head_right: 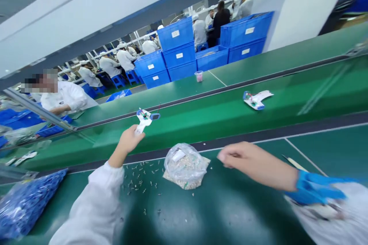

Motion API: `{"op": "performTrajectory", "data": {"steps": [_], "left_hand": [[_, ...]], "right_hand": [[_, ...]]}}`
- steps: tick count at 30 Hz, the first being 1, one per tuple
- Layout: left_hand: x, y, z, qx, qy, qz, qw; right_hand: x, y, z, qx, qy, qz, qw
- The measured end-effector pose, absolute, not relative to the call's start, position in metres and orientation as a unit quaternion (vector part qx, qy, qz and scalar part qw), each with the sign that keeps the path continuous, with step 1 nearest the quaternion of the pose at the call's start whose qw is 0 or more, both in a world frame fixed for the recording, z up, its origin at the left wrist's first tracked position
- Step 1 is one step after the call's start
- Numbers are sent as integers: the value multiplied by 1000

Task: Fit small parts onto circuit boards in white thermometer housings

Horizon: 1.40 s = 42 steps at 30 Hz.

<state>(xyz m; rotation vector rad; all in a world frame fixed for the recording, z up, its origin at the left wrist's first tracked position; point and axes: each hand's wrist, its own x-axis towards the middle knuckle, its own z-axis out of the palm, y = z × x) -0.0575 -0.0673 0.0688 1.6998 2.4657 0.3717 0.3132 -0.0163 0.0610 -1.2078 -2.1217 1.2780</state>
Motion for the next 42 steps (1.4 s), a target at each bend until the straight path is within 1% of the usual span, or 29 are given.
{"op": "performTrajectory", "data": {"steps": [1,5,7,9,11,13,17,18,19,23,27,29,32,34,37,39,40,42], "left_hand": [[-45,-80,78,606,782,139,48],[7,-133,104,757,619,207,-1],[29,-151,108,802,549,232,-34],[45,-162,106,824,500,255,-76],[58,-168,102,827,478,271,-117],[66,-173,97,815,480,285,-156],[83,-185,82,736,482,360,-311],[88,-187,78,721,472,375,-342],[93,-188,74,719,457,389,-350],[112,-185,68,723,456,412,-316],[117,-182,72,728,467,438,-245],[118,-185,72,697,499,486,-168],[121,-190,68,602,548,580,-16],[123,-191,66,550,560,615,75],[127,-193,64,499,563,635,174],[129,-194,66,472,562,646,209],[130,-195,67,463,562,650,219],[131,-197,70,455,564,650,231]], "right_hand": [[300,-21,66,-382,-690,583,193],[254,-36,73,-335,-578,705,239],[239,-47,77,-240,-509,793,231],[230,-58,85,-145,-441,857,224],[228,-68,94,-100,-410,878,225],[230,-75,103,-97,-408,876,240],[236,-84,111,-175,-358,868,297],[236,-86,111,-205,-341,867,302],[235,-88,112,-231,-328,864,303],[231,-97,109,-289,-331,849,293],[231,-100,106,-287,-342,844,296],[232,-99,104,-285,-357,839,297],[235,-99,98,-283,-428,816,265],[238,-99,93,-295,-514,759,268],[245,-103,89,-338,-639,590,360],[250,-107,91,-306,-705,500,400],[252,-109,94,-271,-729,483,401],[255,-113,99,-218,-752,490,384]]}}
